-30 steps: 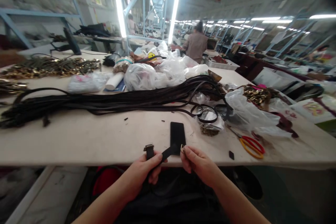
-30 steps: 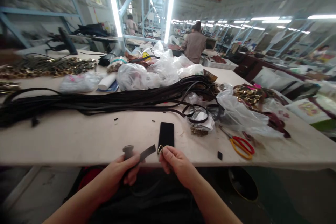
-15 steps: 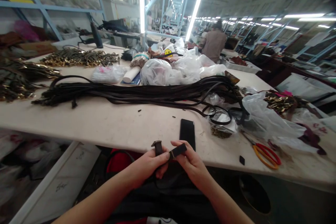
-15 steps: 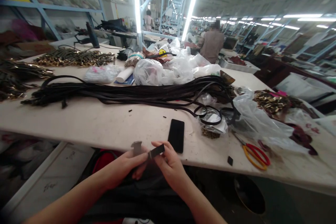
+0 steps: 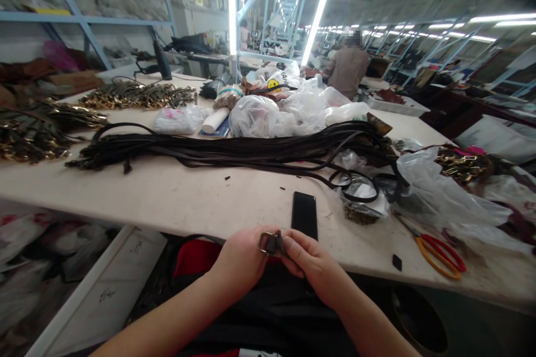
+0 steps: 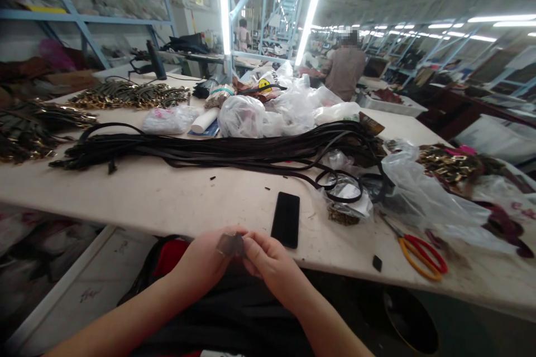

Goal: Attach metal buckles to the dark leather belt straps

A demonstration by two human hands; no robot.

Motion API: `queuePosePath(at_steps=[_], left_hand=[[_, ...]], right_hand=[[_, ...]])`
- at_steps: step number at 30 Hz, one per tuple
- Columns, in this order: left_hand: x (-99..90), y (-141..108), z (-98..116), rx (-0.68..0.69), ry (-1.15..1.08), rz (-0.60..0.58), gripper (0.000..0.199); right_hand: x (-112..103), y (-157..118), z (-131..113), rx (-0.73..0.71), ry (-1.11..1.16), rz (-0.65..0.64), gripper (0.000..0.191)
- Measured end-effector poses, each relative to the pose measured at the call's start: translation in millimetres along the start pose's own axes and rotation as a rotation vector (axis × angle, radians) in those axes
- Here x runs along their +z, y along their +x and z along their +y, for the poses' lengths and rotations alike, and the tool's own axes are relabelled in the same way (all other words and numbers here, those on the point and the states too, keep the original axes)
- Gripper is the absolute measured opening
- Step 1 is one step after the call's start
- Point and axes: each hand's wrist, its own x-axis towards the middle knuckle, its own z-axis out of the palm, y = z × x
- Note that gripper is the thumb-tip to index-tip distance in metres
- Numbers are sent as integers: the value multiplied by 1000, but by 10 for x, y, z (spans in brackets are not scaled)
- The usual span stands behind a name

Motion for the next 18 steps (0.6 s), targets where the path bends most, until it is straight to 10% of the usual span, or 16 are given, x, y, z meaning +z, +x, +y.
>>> queuePosePath(at_steps=[18], left_hand=[[77,-41,-74,-16,165,121,32]], right_hand=[[47,-2,114,20,15,4,38]])
